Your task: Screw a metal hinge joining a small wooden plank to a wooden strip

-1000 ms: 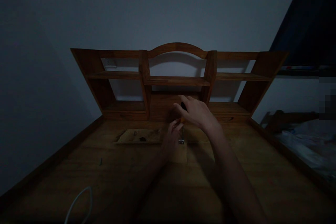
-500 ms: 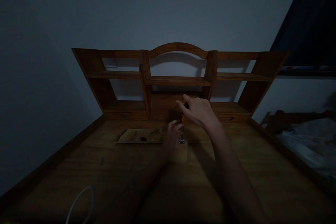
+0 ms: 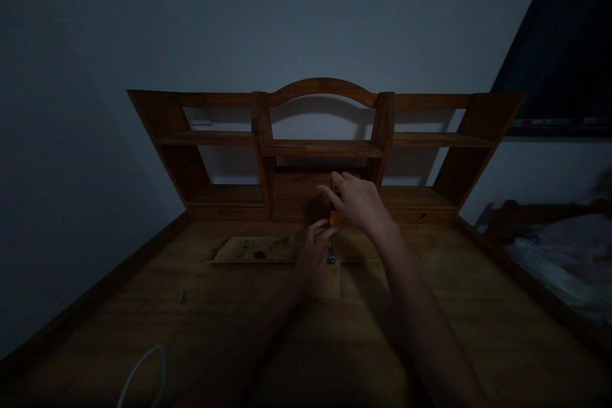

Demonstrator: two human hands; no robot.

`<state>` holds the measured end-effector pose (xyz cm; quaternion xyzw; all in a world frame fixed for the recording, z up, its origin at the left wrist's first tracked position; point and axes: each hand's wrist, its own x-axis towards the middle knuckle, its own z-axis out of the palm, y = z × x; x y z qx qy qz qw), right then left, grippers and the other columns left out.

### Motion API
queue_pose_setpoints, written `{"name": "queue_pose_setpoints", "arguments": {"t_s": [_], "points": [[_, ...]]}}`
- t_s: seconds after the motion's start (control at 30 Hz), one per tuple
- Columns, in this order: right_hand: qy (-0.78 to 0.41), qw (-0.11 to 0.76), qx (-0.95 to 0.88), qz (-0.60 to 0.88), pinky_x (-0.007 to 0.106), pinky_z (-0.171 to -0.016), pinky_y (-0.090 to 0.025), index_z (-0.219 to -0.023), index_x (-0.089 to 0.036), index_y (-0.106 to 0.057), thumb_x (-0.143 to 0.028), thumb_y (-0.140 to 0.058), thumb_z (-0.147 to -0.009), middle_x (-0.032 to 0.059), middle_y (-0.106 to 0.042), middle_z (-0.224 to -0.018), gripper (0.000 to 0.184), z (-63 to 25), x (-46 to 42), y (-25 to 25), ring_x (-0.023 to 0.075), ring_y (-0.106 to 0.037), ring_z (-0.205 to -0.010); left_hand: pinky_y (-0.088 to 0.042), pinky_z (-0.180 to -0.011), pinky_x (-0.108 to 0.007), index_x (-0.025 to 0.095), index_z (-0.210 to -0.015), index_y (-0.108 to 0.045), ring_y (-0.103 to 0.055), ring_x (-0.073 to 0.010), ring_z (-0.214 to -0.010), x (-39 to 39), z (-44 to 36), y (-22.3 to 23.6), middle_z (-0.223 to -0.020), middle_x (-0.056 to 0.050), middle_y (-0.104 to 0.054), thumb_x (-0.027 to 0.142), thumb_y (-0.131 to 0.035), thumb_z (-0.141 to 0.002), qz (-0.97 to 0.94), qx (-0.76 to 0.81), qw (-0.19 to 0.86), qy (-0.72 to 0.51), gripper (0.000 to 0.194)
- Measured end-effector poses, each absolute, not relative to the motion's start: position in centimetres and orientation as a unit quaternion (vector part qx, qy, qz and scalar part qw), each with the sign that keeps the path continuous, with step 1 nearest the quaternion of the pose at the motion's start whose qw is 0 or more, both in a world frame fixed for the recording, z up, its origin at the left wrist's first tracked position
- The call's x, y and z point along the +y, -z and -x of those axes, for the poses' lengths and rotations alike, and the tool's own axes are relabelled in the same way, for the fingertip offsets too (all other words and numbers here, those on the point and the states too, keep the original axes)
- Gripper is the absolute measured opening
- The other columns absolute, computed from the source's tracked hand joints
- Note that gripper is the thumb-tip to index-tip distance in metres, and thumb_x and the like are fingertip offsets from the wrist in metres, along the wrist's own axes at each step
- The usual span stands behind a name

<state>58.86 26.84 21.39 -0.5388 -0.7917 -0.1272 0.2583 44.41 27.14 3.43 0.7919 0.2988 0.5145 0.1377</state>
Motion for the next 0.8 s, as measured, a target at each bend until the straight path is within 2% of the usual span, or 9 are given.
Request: {"name": "queue_pose_setpoints", "arguments": {"t_s": [0.13, 0.2, 0.27, 0.37, 0.43, 0.53, 0.63, 0.7, 0.8], "points": [[0.027, 0.276, -0.834, 0.476, 0.041, -0.102, -0.042, -0.144, -0.015, -0.044, -0.035, -0.031, -0.103, 0.0144, -0.054, -0.141, 0.047, -59.2, 27.4, -21.0, 0.0279, -0.054, -0.127, -0.052, -0.102, -0.041, 0.029, -0.141, -0.045, -0.051, -0.0212, -0.128, 27.3, -44.5, -3.0, -0.15, -0.009, -0.033, 0.012, -0.034, -0.097, -0.787, 0.316, 0.139, -0.511, 0.048], [-0.009, 0.285, -0.853, 0.437, 0.039, -0.109, -0.038, -0.149, -0.015, -0.039, -0.026, -0.032, -0.102, 0.0122, -0.048, -0.148, 0.049, -59.8, 27.8, -21.0, 0.0244, -0.048, -0.134, -0.052, -0.101, -0.04, 0.03, -0.142, -0.045, -0.049, -0.0214, -0.129, 27.1, -44.5, -3.1, -0.151, -0.008, -0.032, 0.011, -0.032, -0.097, -0.789, 0.318, 0.142, -0.507, 0.05], [-0.009, 0.287, -0.86, 0.422, 0.037, -0.108, -0.039, -0.144, -0.017, -0.046, -0.028, -0.037, -0.102, 0.0111, -0.056, -0.141, 0.045, -60.4, 28.0, -21.1, 0.0233, -0.052, -0.129, -0.052, -0.102, -0.039, 0.032, -0.143, -0.044, -0.048, -0.0211, -0.13, 26.9, -44.5, -3.4, -0.151, -0.008, -0.032, 0.01, -0.031, -0.097, -0.792, 0.309, 0.15, -0.504, 0.053], [0.048, 0.277, -0.834, 0.475, 0.036, -0.095, -0.046, -0.124, -0.019, -0.062, -0.042, -0.045, -0.101, 0.0116, -0.068, -0.116, 0.036, -60.5, 27.8, -21.3, 0.0257, -0.064, -0.109, -0.053, -0.1, -0.038, 0.033, -0.143, -0.044, -0.049, -0.0206, -0.13, 26.7, -44.5, -3.9, -0.15, -0.007, -0.033, 0.011, -0.031, -0.097, -0.794, 0.295, 0.16, -0.507, 0.053], [0.084, 0.273, -0.808, 0.515, 0.039, -0.09, -0.047, -0.115, -0.018, -0.064, -0.051, -0.043, -0.101, 0.0133, -0.07, -0.106, 0.042, -60.2, 27.5, -21.3, 0.0283, -0.066, -0.101, -0.053, -0.099, -0.038, 0.033, -0.143, -0.045, -0.049, -0.0208, -0.129, 26.7, -44.5, -3.9, -0.15, -0.007, -0.033, 0.011, -0.032, -0.097, -0.795, 0.292, 0.159, -0.507, 0.053], [0.043, 0.289, -0.813, 0.503, 0.043, -0.097, -0.045, -0.135, -0.017, -0.055, -0.051, -0.036, -0.102, 0.0154, -0.065, -0.126, 0.051, -59.9, 27.4, -21.1, 0.0303, -0.061, -0.117, -0.053, -0.101, -0.039, 0.032, -0.143, -0.045, -0.05, -0.0207, -0.129, 26.8, -44.5, -3.6, -0.151, -0.008, -0.032, 0.01, -0.033, -0.097, -0.796, 0.294, 0.157, -0.505, 0.053], [-0.044, 0.304, -0.841, 0.445, 0.042, -0.112, -0.036, -0.152, -0.018, -0.038, -0.032, -0.034, -0.101, 0.0112, -0.047, -0.151, 0.053, -60.0, 27.6, -21.2, 0.0249, -0.045, -0.138, -0.052, -0.102, -0.039, 0.031, -0.143, -0.046, -0.049, -0.0222, -0.131, 26.9, -44.5, -3.3, -0.151, -0.009, -0.032, 0.008, -0.034, -0.096, -0.791, 0.306, 0.157, -0.506, 0.053], [-0.067, 0.308, -0.851, 0.42, 0.04, -0.114, -0.034, -0.152, -0.017, -0.039, -0.026, -0.037, -0.099, 0.0104, -0.046, -0.152, 0.054, -60.3, 27.8, -21.4, 0.0226, -0.046, -0.138, -0.053, -0.102, -0.04, 0.03, -0.142, -0.047, -0.048, -0.0234, -0.132, 26.9, -44.6, -3.3, -0.15, -0.01, -0.033, 0.008, -0.035, -0.096, -0.788, 0.306, 0.158, -0.51, 0.053], [-0.035, 0.3, -0.85, 0.432, 0.037, -0.102, -0.045, -0.142, -0.018, -0.051, -0.031, -0.044, -0.1, 0.0116, -0.063, -0.133, 0.045, -60.4, 27.8, -21.6, 0.0237, -0.061, -0.119, -0.053, -0.102, -0.042, 0.03, -0.143, -0.047, -0.05, -0.0232, -0.129, 26.8, -44.7, -3.6, -0.149, -0.01, -0.035, 0.009, -0.035, -0.096, -0.79, 0.297, 0.158, -0.513, 0.053]]}}
